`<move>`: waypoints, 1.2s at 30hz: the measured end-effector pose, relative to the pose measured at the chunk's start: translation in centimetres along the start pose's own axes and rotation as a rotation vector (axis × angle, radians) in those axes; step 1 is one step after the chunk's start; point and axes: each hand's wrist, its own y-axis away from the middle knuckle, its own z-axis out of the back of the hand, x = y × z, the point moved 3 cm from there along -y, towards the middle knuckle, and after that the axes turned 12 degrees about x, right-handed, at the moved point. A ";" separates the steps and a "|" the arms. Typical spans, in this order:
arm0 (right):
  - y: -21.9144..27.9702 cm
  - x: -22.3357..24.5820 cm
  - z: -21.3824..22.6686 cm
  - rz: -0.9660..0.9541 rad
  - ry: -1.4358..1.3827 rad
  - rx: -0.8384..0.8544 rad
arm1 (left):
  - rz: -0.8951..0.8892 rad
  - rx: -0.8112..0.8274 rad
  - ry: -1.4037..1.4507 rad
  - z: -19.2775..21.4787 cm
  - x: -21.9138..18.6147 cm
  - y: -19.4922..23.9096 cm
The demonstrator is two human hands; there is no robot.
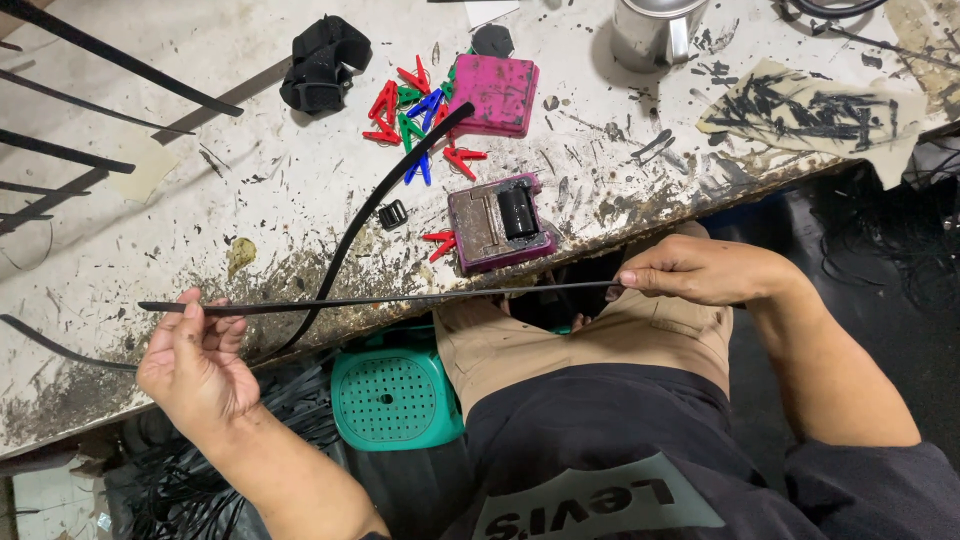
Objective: Applying dye to the edges of leather strips using a roller applicator and a manual applicator tool on a workbench.
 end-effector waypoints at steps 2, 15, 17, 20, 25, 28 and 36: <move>-0.1 -0.3 0.0 0.007 -0.028 0.003 | -0.006 0.005 0.006 0.1 0.1 0.1; 2.6 -2.5 0.2 0.165 -0.039 -0.337 | -0.224 0.304 0.313 0.7 1.4 2.6; 3.2 -2.3 0.1 0.144 0.006 -0.414 | -0.244 0.369 0.344 1.0 2.1 2.6; 3.5 -2.3 -0.4 0.257 0.184 -0.535 | -0.279 0.392 0.354 1.5 3.1 2.6; 3.3 -4.3 -0.5 0.324 0.265 -0.620 | -0.269 0.408 0.376 1.7 4.0 3.1; 3.4 -4.7 -0.6 0.342 0.256 -0.639 | -0.278 0.433 0.398 1.3 3.8 3.5; 3.4 -4.8 -0.5 0.292 0.246 -0.656 | -0.309 0.481 0.436 0.6 3.5 4.0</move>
